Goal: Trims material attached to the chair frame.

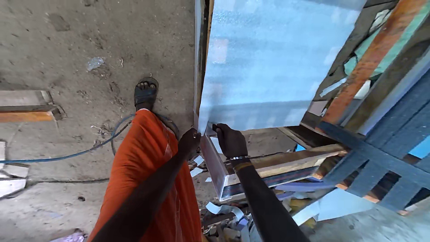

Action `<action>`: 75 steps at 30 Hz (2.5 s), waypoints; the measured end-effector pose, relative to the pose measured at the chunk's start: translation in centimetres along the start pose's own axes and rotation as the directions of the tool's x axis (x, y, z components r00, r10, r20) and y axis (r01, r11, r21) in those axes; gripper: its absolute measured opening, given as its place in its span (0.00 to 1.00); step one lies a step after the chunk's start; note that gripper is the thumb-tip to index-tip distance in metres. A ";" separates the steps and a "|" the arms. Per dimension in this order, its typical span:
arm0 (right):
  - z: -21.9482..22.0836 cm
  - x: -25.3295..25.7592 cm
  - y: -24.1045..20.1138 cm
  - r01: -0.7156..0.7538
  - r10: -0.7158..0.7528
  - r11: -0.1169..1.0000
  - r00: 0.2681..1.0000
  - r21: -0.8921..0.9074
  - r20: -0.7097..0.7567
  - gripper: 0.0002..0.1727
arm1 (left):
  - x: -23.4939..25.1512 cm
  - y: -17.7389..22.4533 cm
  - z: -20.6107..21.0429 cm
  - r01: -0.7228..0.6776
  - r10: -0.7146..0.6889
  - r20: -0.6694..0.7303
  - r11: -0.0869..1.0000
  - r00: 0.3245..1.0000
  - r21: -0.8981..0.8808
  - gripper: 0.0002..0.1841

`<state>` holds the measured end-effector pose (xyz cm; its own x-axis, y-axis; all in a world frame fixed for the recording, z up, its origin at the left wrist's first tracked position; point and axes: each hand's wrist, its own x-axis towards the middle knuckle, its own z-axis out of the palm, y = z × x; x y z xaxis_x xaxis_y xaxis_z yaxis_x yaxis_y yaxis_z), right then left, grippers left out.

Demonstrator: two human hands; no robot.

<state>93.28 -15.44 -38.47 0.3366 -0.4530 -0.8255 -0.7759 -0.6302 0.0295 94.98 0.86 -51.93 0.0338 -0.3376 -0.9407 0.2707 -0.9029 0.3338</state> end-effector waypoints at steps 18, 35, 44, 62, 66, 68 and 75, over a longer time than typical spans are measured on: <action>-4.5 0.5 -1.4 0.036 -0.022 0.996 0.986 0.083 -0.165 0.15 | -1.0 0.6 -2.0 0.050 -0.056 0.064 0.995 0.996 0.087 0.19; -6.7 3.6 -1.7 -0.019 0.014 0.997 0.998 0.080 0.059 0.14 | -1.3 0.5 -2.6 -0.011 0.010 -0.012 1.000 1.000 -0.021 0.16; -7.0 4.2 -2.4 -0.020 0.016 0.999 0.996 0.045 0.088 0.14 | -1.9 0.6 -2.6 -0.058 0.051 -0.059 0.991 0.997 -0.124 0.16; -9.4 5.4 -3.1 -0.001 0.004 0.997 0.999 0.075 -0.047 0.14 | -2.2 0.3 -2.7 -0.037 0.037 -0.017 0.999 0.999 -0.011 0.17; -10.3 5.7 -3.6 0.003 0.001 0.998 0.999 0.069 -0.053 0.15 | -2.4 0.7 -2.9 -0.012 0.012 0.004 0.999 1.000 0.042 0.17; -11.3 5.8 -3.8 0.023 -0.015 0.996 0.995 0.084 -0.100 0.15 | -2.3 0.7 -3.0 0.009 -0.010 0.012 0.997 1.000 0.082 0.18; -13.6 7.0 -5.2 0.026 -0.022 0.999 0.995 0.041 -0.098 0.15 | -2.3 0.7 -2.9 0.024 -0.028 0.031 0.993 0.999 0.116 0.19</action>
<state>106.87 -23.88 -36.72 0.4041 -0.4991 -0.7666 -0.7884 -0.6150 -0.0152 97.90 1.79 -49.76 -0.0032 -0.3206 -0.9472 0.1576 -0.9355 0.3161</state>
